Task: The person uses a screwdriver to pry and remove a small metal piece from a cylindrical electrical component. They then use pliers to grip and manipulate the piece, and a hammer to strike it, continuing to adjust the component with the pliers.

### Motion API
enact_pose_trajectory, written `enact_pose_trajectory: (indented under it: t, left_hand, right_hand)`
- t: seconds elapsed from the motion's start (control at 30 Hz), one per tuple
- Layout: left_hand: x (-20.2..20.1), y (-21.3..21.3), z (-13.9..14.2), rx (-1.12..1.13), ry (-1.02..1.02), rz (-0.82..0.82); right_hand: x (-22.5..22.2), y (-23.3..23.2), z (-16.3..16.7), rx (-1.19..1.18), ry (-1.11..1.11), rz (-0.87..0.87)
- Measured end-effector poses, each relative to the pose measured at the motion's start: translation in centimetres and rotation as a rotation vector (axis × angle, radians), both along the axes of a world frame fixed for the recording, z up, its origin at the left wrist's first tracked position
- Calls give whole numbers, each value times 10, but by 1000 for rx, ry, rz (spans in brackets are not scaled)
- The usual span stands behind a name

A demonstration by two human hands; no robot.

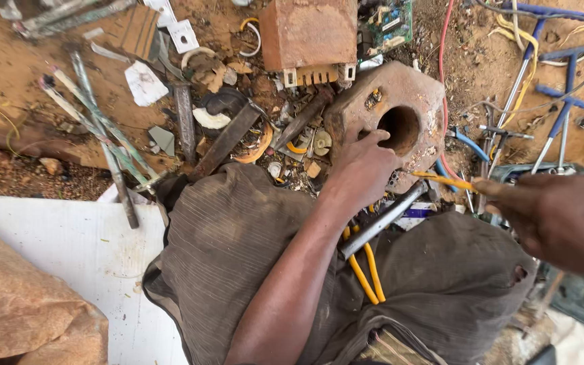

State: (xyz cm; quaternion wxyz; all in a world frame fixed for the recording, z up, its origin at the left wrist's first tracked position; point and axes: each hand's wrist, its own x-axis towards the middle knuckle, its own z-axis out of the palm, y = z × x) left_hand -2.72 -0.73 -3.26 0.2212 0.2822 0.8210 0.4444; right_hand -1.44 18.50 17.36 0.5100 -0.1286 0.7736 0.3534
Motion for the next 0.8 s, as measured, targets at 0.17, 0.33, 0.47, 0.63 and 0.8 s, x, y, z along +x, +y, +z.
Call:
enact_pose_trajectory:
  t: [0.17, 0.33, 0.47, 0.63, 0.8]
  left_hand:
    - [1, -2, 4, 37, 0, 42]
    - [-1, -3, 2, -18, 43, 0]
    - [0, -3, 2, 2, 54, 29]
    - [4, -3, 2, 21, 56, 34]
    - [3, -2, 2, 41, 53, 56]
  right_hand:
    - [4, 5, -9, -152, 198, -532]
    - [-5, 21, -8, -209, -248, 713]
    - [-14, -19, 2, -38, -122, 434]
    - [-27, -71, 12, 149, 51, -614]
    - [-23, -41, -10, 16, 63, -274]
